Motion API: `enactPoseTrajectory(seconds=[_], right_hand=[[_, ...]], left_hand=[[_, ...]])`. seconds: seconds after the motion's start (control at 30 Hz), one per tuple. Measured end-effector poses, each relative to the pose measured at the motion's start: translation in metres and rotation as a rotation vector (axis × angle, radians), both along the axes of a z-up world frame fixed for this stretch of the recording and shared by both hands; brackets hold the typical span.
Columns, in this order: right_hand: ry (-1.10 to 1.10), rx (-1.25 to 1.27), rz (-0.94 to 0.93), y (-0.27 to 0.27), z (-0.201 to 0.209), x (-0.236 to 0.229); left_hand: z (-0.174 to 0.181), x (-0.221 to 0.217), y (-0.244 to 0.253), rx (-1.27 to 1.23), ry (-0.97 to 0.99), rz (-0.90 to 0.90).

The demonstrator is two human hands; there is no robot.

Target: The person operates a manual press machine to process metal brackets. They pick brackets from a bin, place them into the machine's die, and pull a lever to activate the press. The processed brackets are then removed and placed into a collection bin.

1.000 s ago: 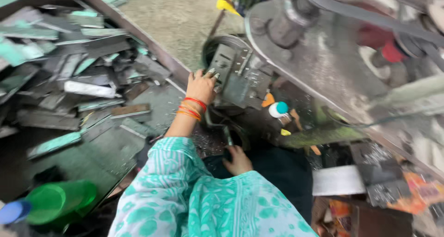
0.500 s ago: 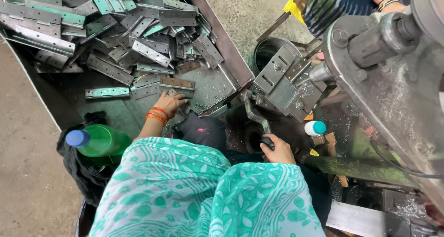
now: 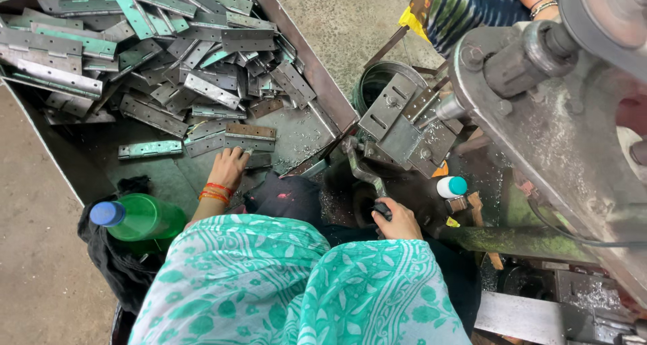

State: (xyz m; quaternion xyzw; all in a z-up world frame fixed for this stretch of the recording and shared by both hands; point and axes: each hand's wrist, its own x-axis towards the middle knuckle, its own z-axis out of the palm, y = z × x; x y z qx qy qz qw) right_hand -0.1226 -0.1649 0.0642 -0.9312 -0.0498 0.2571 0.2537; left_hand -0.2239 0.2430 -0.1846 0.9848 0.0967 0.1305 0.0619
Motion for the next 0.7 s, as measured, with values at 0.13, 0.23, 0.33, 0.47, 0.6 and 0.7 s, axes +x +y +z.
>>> enactPoseTrajectory(seconds=[0.13,0.23,0.33,0.47,0.6,0.7], right_hand=[[-0.135,-0.027,0.086,-0.002,0.000,-0.002],[-0.233,-0.031,0.137,-0.008,-0.007,-0.001],[-0.242,-0.050,0.120,-0.011,-0.016,0.000],[-0.209,-0.097,0.073,-0.013,-0.021,-0.002],[-0.208,-0.055,0.072,-0.012,-0.022,-0.002],[-0.204,-0.063,0.078,-0.015,-0.024,-0.001]], left_hand=[[-0.012,0.001,-0.009,0.090,0.038,0.062],[-0.023,0.009,-0.010,-0.123,0.074,0.128],[-0.022,0.033,-0.005,-0.466,0.137,0.257],[0.014,0.082,0.004,-0.874,0.100,0.430],[0.094,0.146,-0.018,-0.847,-0.076,0.304],[0.159,0.196,-0.079,-0.920,-0.105,0.149]])
